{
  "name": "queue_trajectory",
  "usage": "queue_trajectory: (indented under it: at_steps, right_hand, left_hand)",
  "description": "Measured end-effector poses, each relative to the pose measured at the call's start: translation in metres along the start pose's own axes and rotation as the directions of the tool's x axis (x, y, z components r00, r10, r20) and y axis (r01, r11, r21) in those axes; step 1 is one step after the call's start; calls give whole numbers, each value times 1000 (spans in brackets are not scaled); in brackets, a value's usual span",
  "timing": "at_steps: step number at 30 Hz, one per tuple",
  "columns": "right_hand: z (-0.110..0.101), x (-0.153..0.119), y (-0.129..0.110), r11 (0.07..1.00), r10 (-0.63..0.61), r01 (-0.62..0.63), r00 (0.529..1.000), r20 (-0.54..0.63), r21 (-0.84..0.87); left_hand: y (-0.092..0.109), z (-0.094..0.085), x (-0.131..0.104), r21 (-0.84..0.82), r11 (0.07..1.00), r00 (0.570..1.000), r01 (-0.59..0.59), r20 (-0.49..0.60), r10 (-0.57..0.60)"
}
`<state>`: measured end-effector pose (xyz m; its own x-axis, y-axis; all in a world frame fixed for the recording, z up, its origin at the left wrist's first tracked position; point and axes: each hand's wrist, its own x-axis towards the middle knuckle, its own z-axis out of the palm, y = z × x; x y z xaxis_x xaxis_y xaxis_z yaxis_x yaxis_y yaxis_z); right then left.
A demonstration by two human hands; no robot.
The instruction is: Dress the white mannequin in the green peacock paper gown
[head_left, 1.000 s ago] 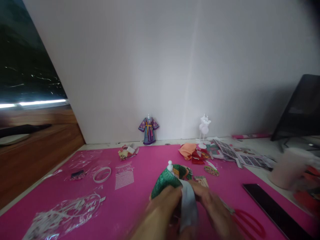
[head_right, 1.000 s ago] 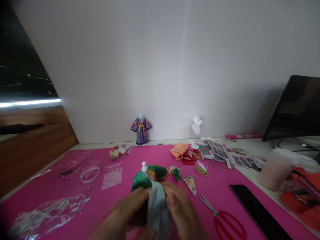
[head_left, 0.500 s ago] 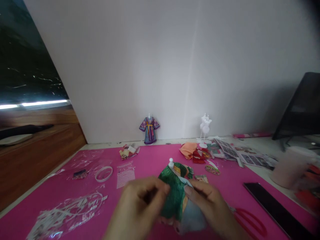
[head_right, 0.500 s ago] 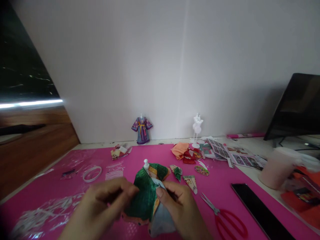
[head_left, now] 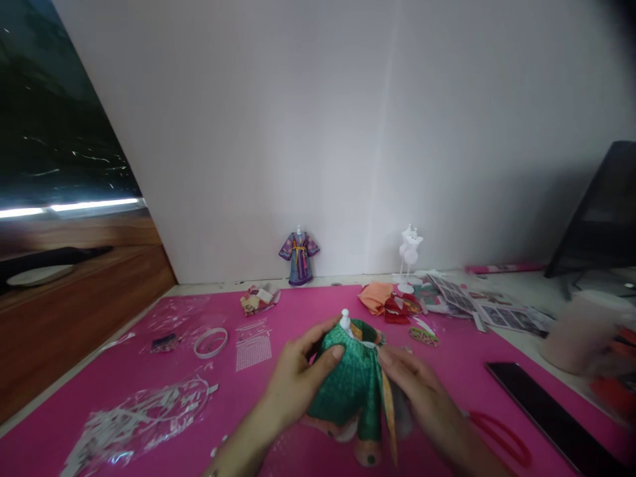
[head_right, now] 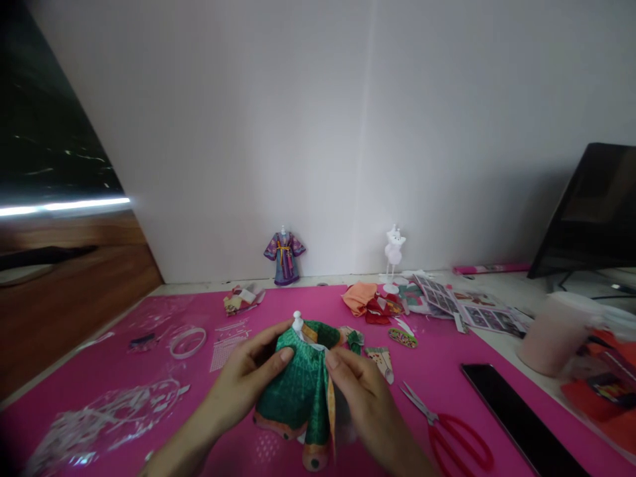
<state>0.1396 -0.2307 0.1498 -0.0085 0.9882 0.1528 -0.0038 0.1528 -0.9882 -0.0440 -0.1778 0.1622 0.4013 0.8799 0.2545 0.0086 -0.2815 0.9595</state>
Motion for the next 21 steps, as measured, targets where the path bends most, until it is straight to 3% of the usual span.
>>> queue_trajectory:
  at_steps: [5, 11, 14, 21]
  right_hand:
    - [-3, 7, 6, 1000, -28, 28, 998, 50, 2]
    - [-3, 20, 10, 978, -175, 159, 978, -117, -137]
    - [-5, 26, 9, 967, -174, 148, 979, -110, -207]
    - [-11, 35, 8, 983, -140, 129, 987, -83, -130]
  left_hand:
    - [-3, 5, 1, -95, 995, 1000, 25, -11, -26]
    - [-10, 11, -1, -131, 988, 996, 86, -2, -87]
    - [-17, 12, -1, -120, 982, 989, 148, 32, -145]
    - [-21, 13, 3, -131, 988, 996, 83, 0, -84]
